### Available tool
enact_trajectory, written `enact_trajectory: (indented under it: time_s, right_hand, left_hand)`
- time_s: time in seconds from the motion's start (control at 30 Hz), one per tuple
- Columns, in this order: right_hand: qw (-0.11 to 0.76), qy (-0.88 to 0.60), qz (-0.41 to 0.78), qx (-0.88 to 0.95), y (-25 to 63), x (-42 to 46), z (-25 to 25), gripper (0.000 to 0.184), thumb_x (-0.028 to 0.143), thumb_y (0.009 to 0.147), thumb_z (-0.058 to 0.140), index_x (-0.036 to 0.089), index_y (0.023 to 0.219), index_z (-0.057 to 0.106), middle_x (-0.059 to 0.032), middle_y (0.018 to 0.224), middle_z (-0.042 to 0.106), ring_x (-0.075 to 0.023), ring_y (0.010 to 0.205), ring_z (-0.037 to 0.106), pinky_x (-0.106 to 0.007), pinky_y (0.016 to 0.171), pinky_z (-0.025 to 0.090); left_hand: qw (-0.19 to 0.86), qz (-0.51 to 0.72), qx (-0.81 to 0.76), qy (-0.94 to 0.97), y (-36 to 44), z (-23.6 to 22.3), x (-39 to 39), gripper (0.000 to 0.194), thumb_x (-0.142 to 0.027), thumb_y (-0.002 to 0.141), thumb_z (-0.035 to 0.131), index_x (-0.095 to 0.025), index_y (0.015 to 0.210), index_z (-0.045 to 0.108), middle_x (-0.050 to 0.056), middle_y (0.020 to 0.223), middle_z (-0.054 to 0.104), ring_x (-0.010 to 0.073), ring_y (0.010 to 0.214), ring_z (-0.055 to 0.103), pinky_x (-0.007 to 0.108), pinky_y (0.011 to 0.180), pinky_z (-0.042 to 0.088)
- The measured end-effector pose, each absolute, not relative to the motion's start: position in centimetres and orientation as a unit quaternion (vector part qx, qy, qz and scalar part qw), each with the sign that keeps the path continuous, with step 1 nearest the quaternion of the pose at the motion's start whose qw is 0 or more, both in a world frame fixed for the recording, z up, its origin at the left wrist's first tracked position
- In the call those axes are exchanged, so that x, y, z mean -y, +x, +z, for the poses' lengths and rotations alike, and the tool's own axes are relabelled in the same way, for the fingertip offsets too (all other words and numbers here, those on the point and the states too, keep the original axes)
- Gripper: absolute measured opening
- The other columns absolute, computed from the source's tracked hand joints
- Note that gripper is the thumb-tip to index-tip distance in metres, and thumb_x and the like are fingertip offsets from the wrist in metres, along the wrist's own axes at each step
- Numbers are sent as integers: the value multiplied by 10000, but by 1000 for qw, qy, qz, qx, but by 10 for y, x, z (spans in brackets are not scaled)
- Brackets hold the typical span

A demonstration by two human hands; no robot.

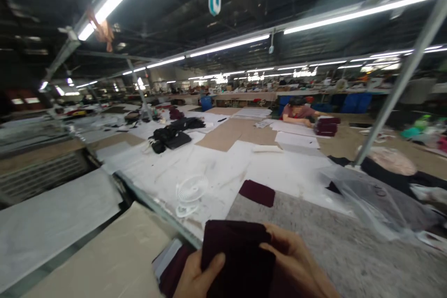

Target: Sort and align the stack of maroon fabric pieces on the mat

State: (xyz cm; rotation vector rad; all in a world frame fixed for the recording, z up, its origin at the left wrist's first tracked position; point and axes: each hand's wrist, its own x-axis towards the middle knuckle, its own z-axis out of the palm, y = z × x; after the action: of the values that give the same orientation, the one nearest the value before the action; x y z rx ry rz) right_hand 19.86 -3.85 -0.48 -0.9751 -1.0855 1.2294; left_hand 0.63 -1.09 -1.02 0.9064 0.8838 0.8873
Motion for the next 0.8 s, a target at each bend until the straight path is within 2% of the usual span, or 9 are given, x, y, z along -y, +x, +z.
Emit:
enact_trajectory:
  time_s: [0.1, 0.2, 0.23, 0.33, 0.4, 0.5, 0.57, 0.73, 0.8]
  right_hand:
    - [555, -443, 565, 420, 197, 42, 4, 221, 338, 713, 730, 182, 616, 608, 2, 741, 632, -166, 720, 602, -266, 670, 475]
    - [531, -481, 560, 417, 197, 44, 0, 163, 328, 708, 741, 212, 728, 628, 5, 747, 660, -171, 707, 628, -274, 657, 505]
    - [536, -495, 534, 427, 198, 44, -3, 171, 324, 713, 737, 239, 826, 642, 13, 745, 666, -170, 702, 634, -273, 647, 514]
    - [530, -534, 401, 523, 203, 45, -10, 351, 290, 743, 704, 325, 1084, 630, 6, 816, 702, -170, 696, 644, -273, 627, 540]
    - [478, -526, 328, 622, 208, 43, -9, 370, 244, 769, 663, 354, 1122, 649, -15, 909, 717, -174, 708, 653, -270, 618, 552]
    - [405, -474, 288, 727, 212, 39, -3, 405, 160, 803, 585, 396, 1123, 663, -11, 860, 711, -166, 650, 647, -258, 566, 542]
    - [376, -463, 289, 749, 212, 37, 0, 439, 138, 816, 554, 409, 1149, 646, -11, 840, 712, -169, 640, 649, -258, 549, 533]
    - [337, -499, 397, 692, 211, 35, 1, 341, 284, 814, 624, 382, 1140, 646, -25, 1076, 707, -233, 921, 667, -297, 712, 561]
    - [332, -506, 467, 644, 209, 33, 1, 278, 349, 812, 625, 356, 1089, 653, -17, 968, 718, -210, 806, 678, -273, 631, 560]
  left_hand:
    - [746, 411, -360, 381, 8, -6, 17, 411, -400, 671, 741, -128, 979, 715, 91, 824, 749, 279, 841, 679, 375, 811, 515]
    - [744, 416, -352, 385, 8, -1, 18, 336, -345, 705, 723, -130, 964, 722, 78, 799, 746, 247, 806, 674, 324, 747, 511]
    - [745, 418, -348, 385, 7, 0, 18, 320, -327, 718, 715, -135, 973, 719, 74, 809, 746, 237, 804, 672, 311, 741, 506]
    - [758, 400, -339, 388, 2, -2, 18, 289, -286, 761, 679, -148, 1013, 705, 69, 862, 743, 212, 810, 666, 295, 759, 488]
    - [760, 385, -343, 395, -1, -7, 17, 282, -282, 781, 657, -146, 1024, 699, 72, 874, 739, 202, 800, 660, 288, 750, 480]
    - [752, 376, -354, 410, -6, -16, 16, 300, -297, 785, 652, -140, 1037, 694, 68, 826, 733, 184, 733, 646, 274, 694, 475]
    - [751, 363, -360, 417, -9, -19, 15, 310, -316, 779, 655, -136, 1028, 698, 62, 794, 728, 171, 690, 635, 263, 669, 470]
    - [750, 344, -358, 436, -14, -20, 14, 282, -306, 782, 646, -139, 1001, 711, 47, 760, 723, 141, 655, 616, 218, 619, 450]
    - [746, 343, -363, 441, -15, -20, 12, 271, -302, 784, 645, -142, 992, 714, 39, 739, 718, 132, 639, 606, 207, 597, 442]
